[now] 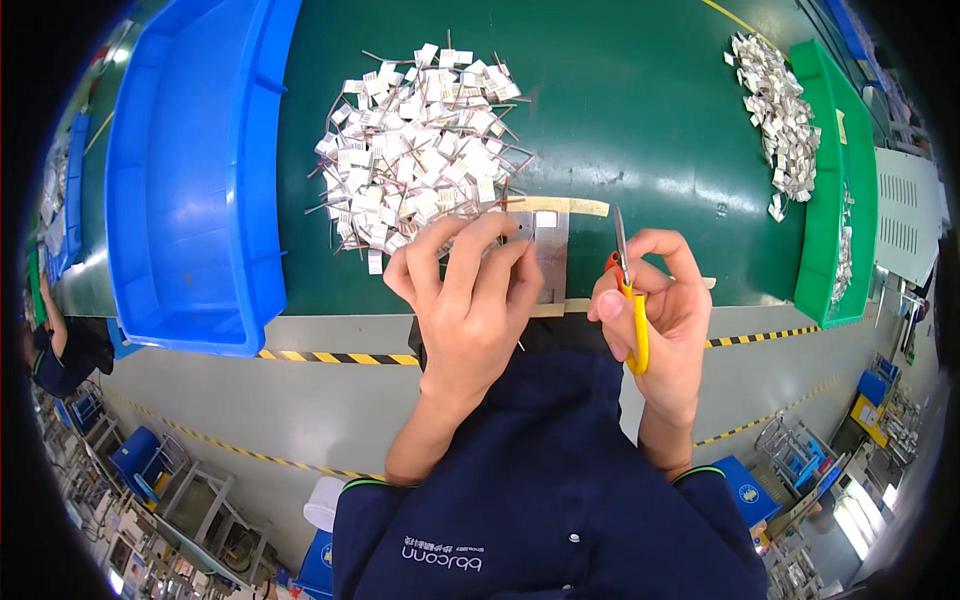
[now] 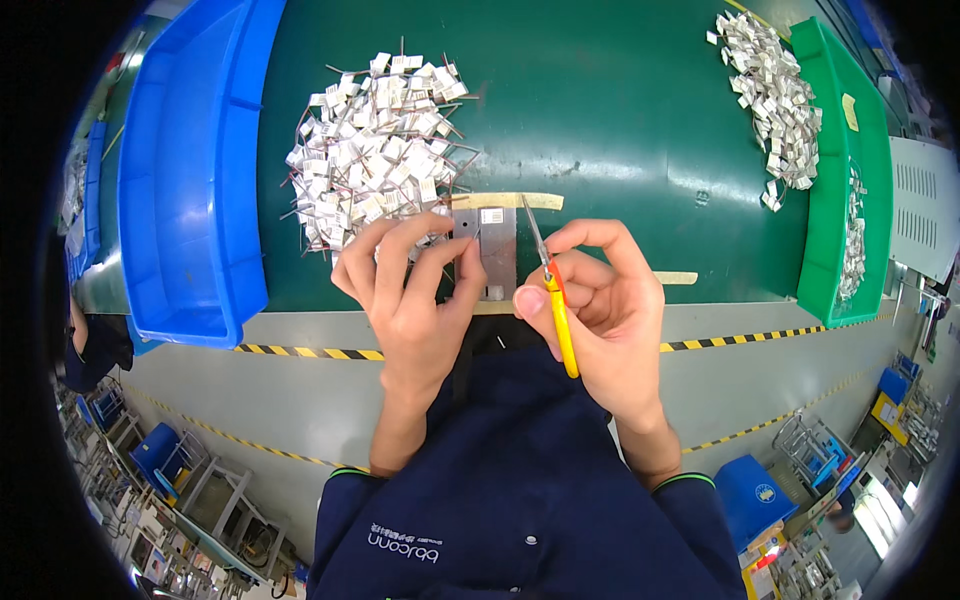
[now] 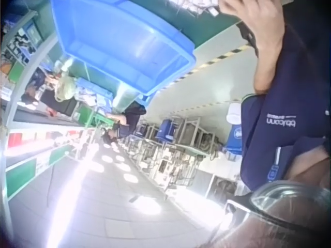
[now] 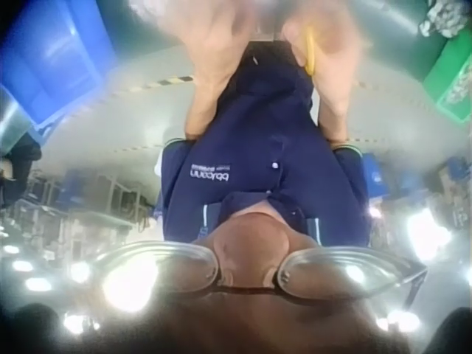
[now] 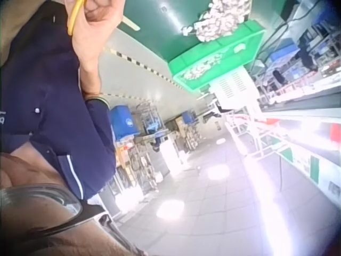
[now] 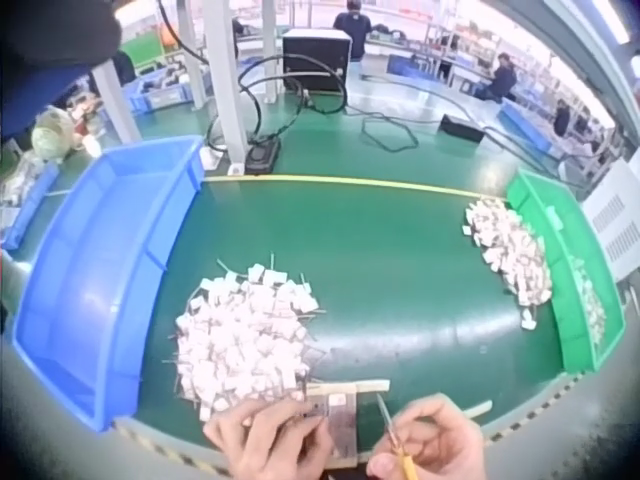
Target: The person trims electronic components with scissors, preparing them for an assembly line.
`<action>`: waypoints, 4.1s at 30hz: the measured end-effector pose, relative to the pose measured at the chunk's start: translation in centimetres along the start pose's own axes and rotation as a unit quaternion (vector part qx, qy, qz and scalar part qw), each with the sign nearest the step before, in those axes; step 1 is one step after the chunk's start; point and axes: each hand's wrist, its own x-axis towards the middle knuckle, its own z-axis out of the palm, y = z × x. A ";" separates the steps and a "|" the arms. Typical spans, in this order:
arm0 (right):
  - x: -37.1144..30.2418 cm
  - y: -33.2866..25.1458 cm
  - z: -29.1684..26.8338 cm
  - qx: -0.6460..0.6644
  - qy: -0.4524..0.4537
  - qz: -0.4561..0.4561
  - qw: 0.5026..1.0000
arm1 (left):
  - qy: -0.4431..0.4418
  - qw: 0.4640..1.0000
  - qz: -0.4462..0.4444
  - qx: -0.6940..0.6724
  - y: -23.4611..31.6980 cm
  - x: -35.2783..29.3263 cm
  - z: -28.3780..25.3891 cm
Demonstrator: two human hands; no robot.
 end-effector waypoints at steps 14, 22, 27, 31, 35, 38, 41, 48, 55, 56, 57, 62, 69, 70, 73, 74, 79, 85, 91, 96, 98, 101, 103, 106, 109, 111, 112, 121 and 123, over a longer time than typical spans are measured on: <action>2.7 -0.2 0.4 -0.089 0.027 -0.012 0.996 | 0.023 0.998 0.017 -0.064 1.3 0.4 -2.6; 3.2 -0.5 0.7 -0.053 0.047 -0.009 0.997 | 0.084 0.985 -0.012 -0.149 0.0 0.6 -3.0; 2.9 -1.1 0.1 0.093 -0.071 0.105 0.987 | -0.031 0.928 -0.027 -0.370 -1.0 1.9 -3.3; 3.0 -0.8 0.4 0.115 -0.116 0.164 0.973 | -0.066 0.891 0.019 -0.449 -1.7 1.6 -2.4; 2.4 -0.2 0.8 0.109 -0.105 0.159 0.976 | -0.054 0.861 -0.046 -0.503 -1.6 0.7 -2.3; 1.7 0.4 1.4 0.066 -0.031 0.053 0.996 | -0.040 0.827 -0.158 -0.539 -0.4 0.2 -2.6; 1.5 0.3 1.8 0.036 -0.042 0.001 0.998 | -0.030 0.785 -0.254 -0.564 0.6 0.0 -2.8; 1.4 0.4 1.6 0.071 -0.029 -0.002 0.997 | -0.006 0.688 -0.313 -0.655 1.8 -0.7 -2.6; 1.0 0.3 1.6 0.018 -0.041 -0.030 0.999 | 0.011 0.679 -0.328 -0.657 2.4 -0.4 -2.9; 0.9 0.3 1.6 0.005 -0.048 -0.039 0.998 | 0.016 0.679 -0.328 -0.657 2.5 -0.4 -2.8; 0.9 0.3 1.5 0.005 -0.049 -0.038 0.998 | 0.021 0.679 -0.329 -0.656 2.6 -0.4 -2.8; 0.8 0.4 1.2 0.002 -0.082 -0.036 0.996 | 0.036 0.693 -0.328 -0.640 2.8 -0.3 -2.9; 0.7 0.7 1.2 -0.012 -0.093 -0.059 0.994 | 0.036 0.688 -0.331 -0.645 2.9 -0.3 -3.1; 0.7 0.7 1.2 -0.012 -0.090 -0.058 0.994 | 0.036 0.688 -0.332 -0.644 2.9 -0.3 -3.1; 0.6 0.8 1.3 -0.015 -0.087 -0.058 0.994 | 0.032 0.681 -0.334 -0.651 2.9 -0.3 -3.1; 0.6 0.7 1.3 -0.017 -0.087 -0.060 0.994 | 0.034 0.678 -0.330 -0.656 2.9 -0.4 -3.0; 1.0 -0.7 0.6 -0.033 -0.135 -0.017 0.990 | 0.032 0.651 -0.349 -0.673 3.1 -0.2 -3.4; 2.4 -3.0 -1.7 -0.039 -0.259 0.068 0.963 | 0.026 0.633 -0.328 -0.701 3.1 -0.5 -3.7; 3.0 -4.0 -1.7 -0.022 -0.279 0.173 0.944 | 0.005 0.629 -0.335 -0.701 3.3 -0.5 -3.9; 3.1 -3.7 -2.1 -0.014 -0.274 0.191 0.942 | -0.006 0.636 -0.336 -0.695 3.1 -0.6 -3.7; 3.0 -3.7 -2.1 -0.017 -0.267 0.194 0.944 | -0.007 0.639 -0.337 -0.692 3.1 -0.7 -3.7; 2.9 -3.5 -2.2 -0.023 -0.265 0.186 0.946 | -0.025 0.653 -0.354 -0.670 3.3 -0.5 -4.0; 2.8 -3.4 -2.2 -0.025 -0.269 0.176 0.946 | -0.042 0.664 -0.370 -0.649 3.4 -0.4 -4.2; 2.6 -3.3 -2.2 -0.028 -0.263 0.178 0.948 | -0.043 0.667 -0.365 -0.648 3.3 -0.5 -4.1; 2.6 -3.0 -2.4 -0.013 -0.259 0.173 0.950 | -0.046 0.664 -0.369 -0.648 3.2 -0.5 -4.0; 2.3 -3.2 -2.1 -0.016 -0.248 0.167 0.954 | -0.046 0.662 -0.362 -0.655 3.1 -0.6 -4.1; 2.2 -3.2 -2.0 -0.018 -0.246 0.167 0.955 | -0.046 0.661 -0.362 -0.656 3.1 -0.6 -4.2; 2.2 -3.2 -1.8 -0.011 -0.246 0.169 0.954 | -0.031 0.627 -0.348 -0.697 2.3 -0.9 -4.0; 1.9 -3.0 -1.5 -0.002 -0.230 0.166 0.959 | -0.030 0.628 -0.346 -0.697 2.2 -1.0 -4.2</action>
